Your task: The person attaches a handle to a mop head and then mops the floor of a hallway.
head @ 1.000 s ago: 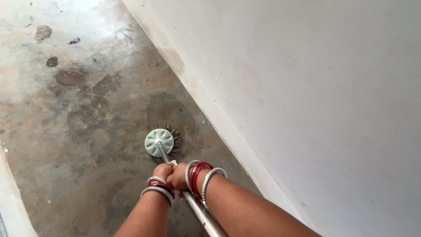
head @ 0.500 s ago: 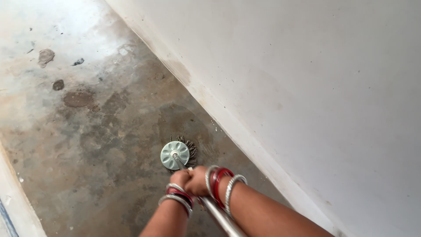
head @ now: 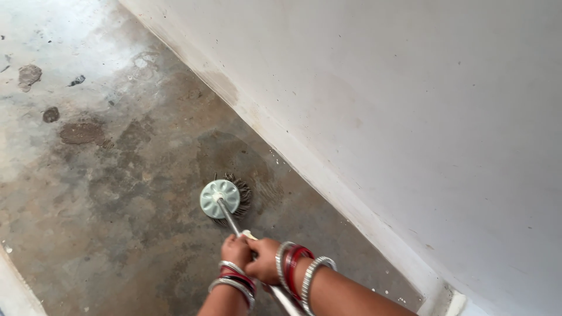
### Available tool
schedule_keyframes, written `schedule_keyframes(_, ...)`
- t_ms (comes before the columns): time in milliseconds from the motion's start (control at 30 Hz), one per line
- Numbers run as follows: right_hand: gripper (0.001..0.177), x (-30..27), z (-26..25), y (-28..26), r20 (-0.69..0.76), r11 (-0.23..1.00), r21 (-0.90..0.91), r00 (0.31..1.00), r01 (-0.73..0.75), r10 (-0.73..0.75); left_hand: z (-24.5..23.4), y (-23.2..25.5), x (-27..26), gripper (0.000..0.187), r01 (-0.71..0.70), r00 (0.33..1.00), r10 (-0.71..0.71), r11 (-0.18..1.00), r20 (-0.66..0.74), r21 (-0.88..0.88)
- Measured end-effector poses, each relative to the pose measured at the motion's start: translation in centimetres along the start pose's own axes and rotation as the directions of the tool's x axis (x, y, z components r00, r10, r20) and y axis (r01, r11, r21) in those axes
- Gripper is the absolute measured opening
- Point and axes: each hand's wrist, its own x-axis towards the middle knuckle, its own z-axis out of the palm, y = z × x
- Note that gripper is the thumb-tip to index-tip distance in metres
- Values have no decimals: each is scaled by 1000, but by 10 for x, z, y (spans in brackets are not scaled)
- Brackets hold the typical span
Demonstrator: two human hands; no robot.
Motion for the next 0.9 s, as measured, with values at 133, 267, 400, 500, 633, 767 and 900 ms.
schedule_keyframes(133,75,13,7,-10,15,1000,-6,1000,-27,27,-59,-25,77,20,-160,987,159,980,19,115)
schedule_keyframes(267,76,35,18,-14,25,999,-21,999,-36,36,-90,-14,106,11,-46,996,53,995,67,-94)
schedule_keyframes(400,78,48,42,-6,31,998,-26,998,-59,60,-93,-3,88,10,31,998,-24,990,51,-135)
schedule_keyframes(500,79,53,64,-5,35,998,-19,997,-64,65,-94,-12,82,8,-522,731,568,109,377,846)
schedule_keyframes(633,81,73,84,2,23,998,-13,998,-60,61,-88,10,93,18,-31,999,32,998,13,-53)
schedule_keyframes(767,82,153,36,54,22,999,-4,998,-51,51,-101,62,92,18,-51,999,50,990,14,130)
schedule_keyframes(900,84,199,20,103,24,1000,0,999,-30,30,-107,101,91,18,14,1000,-13,996,-11,86)
